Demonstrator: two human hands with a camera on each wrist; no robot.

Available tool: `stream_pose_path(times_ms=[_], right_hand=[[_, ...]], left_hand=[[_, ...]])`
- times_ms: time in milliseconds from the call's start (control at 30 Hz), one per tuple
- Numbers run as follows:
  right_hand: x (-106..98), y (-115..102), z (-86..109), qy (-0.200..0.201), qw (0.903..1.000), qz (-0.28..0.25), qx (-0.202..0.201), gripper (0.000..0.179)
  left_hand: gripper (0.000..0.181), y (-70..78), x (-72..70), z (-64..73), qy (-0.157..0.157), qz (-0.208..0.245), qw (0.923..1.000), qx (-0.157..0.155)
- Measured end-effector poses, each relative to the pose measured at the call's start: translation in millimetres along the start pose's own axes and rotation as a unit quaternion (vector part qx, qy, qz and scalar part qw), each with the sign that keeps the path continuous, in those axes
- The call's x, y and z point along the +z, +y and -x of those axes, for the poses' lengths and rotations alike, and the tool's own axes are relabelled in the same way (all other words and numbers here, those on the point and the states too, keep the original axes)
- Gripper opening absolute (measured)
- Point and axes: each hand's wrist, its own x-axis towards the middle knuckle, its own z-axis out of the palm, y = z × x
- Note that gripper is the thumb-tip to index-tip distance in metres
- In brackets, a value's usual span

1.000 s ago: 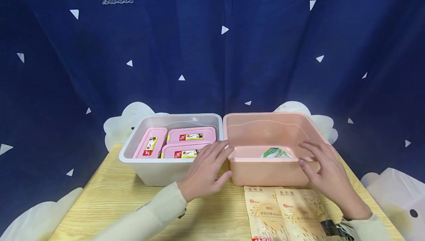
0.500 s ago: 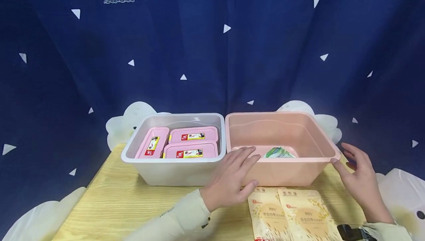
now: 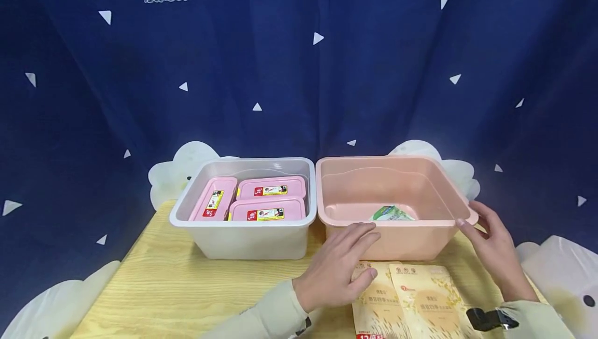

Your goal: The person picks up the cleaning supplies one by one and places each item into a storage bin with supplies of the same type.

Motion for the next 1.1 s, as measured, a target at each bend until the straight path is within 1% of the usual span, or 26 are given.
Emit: stream_pose_path(times_ms=[67, 100, 133, 167, 267, 300, 367, 467, 500, 600, 667, 700, 733, 800, 833, 900, 933, 967, 1000, 1033, 1100], right_hand=[[2.3, -0.3, -0.9, 0.002, 0.9999, 0.002, 0.017, 0.057], [4.0, -0.3, -1.2, 0.003, 0.9997, -0.007, 0.022, 0.057], [5.7, -0.2, -1.4, 0.002, 0.9993, -0.028, 0.024, 0.056], [7.3, -0.1, -1.6, -0.002, 0.9977, -0.063, 0.027, 0.054], [11.8, 1.4, -3.0, -0.018, 0.9853, -0.169, 0.019, 0.052], [12.7, 1.9, -3.6, -0.024, 0.9818, -0.187, 0.017, 0.052], [13.3, 3.1, -4.3, -0.033, 0.9801, -0.195, 0.016, 0.053], [12.5, 5.2, -5.2, -0.035, 0.9832, -0.178, 0.017, 0.053], [12.2, 6.3, -5.1, -0.037, 0.9817, -0.186, 0.017, 0.053], [12.2, 9.4, -4.3, -0.044, 0.9692, -0.242, 0.014, 0.053], [12.5, 11.1, -3.0, -0.047, 0.9658, -0.255, 0.011, 0.053], [12.8, 12.9, -3.1, -0.049, 0.9614, -0.271, 0.008, 0.053], [13.2, 16.5, -3.6, -0.050, 0.9622, -0.268, 0.009, 0.053], [15.3, 36.3, -8.2, -0.049, 0.9603, -0.274, -0.004, 0.054], [15.4, 42.5, -10.0, -0.049, 0.9615, -0.270, -0.003, 0.055], [15.8, 56.3, -14.2, -0.053, 0.9589, -0.279, -0.004, 0.055], [16.1, 62.9, -16.2, -0.054, 0.9592, -0.278, -0.005, 0.055], [16.2, 68.4, -17.8, -0.055, 0.9581, -0.281, -0.006, 0.055], [16.3, 69.4, -18.0, -0.055, 0.9581, -0.281, -0.007, 0.055], [16.4, 71.7, -18.4, -0.053, 0.9570, -0.285, -0.009, 0.056], [18.5, 84.8, -20.5, -0.047, 0.9497, -0.308, -0.027, 0.055]], left_hand=[[0.055, 2.3, 3.3, 4.9, -0.009, 0.007, 0.9999, 0.008], [0.055, 3.2, 5.3, 7.8, -0.015, 0.011, 0.9998, 0.011], [0.055, 3.8, 7.2, 10.6, -0.020, 0.013, 0.9997, 0.012], [0.055, 4.1, 8.8, 13.2, -0.025, 0.014, 0.9995, 0.012], [0.054, 3.3, 12.9, 19.4, -0.038, 0.020, 0.9990, 0.008], [0.054, 2.8, 13.8, 20.7, -0.042, 0.018, 0.9989, 0.006], [0.055, 1.7, 15.2, 22.6, -0.048, 0.016, 0.9987, 0.004], [0.056, -0.1, 17.1, 24.3, -0.058, 0.011, 0.9983, 0.004], [0.056, -0.9, 18.1, 24.9, -0.062, 0.011, 0.9980, 0.005], [0.056, -3.2, 20.8, 27.9, -0.077, 0.014, 0.9969, 0.001], [0.055, -4.9, 23.3, 31.0, -0.087, 0.020, 0.9960, -0.006], [0.055, -5.9, 24.4, 32.5, -0.089, 0.025, 0.9957, -0.009], [0.055, -6.8, 25.5, 34.2, -0.091, 0.028, 0.9953, -0.014], [0.054, -9.0, 28.5, 37.1, -0.096, 0.040, 0.9942, -0.028], [0.054, -10.0, 30.0, 38.0, -0.099, 0.048, 0.9933, -0.035], [0.053, -12.6, 33.6, 39.0, -0.105, 0.057, 0.9918, -0.046], [0.052, -13.8, 35.9, 39.5, -0.107, 0.059, 0.9911, -0.052], [0.052, -15.1, 38.2, 39.9, -0.110, 0.063, 0.9903, -0.057], [0.051, -16.2, 40.2, 40.1, -0.113, 0.064, 0.9898, -0.060], [0.050, -17.4, 42.3, 40.2, -0.114, 0.063, 0.9896, -0.062], [0.049, -19.7, 46.5, 40.5, -0.116, 0.063, 0.9890, -0.067]])
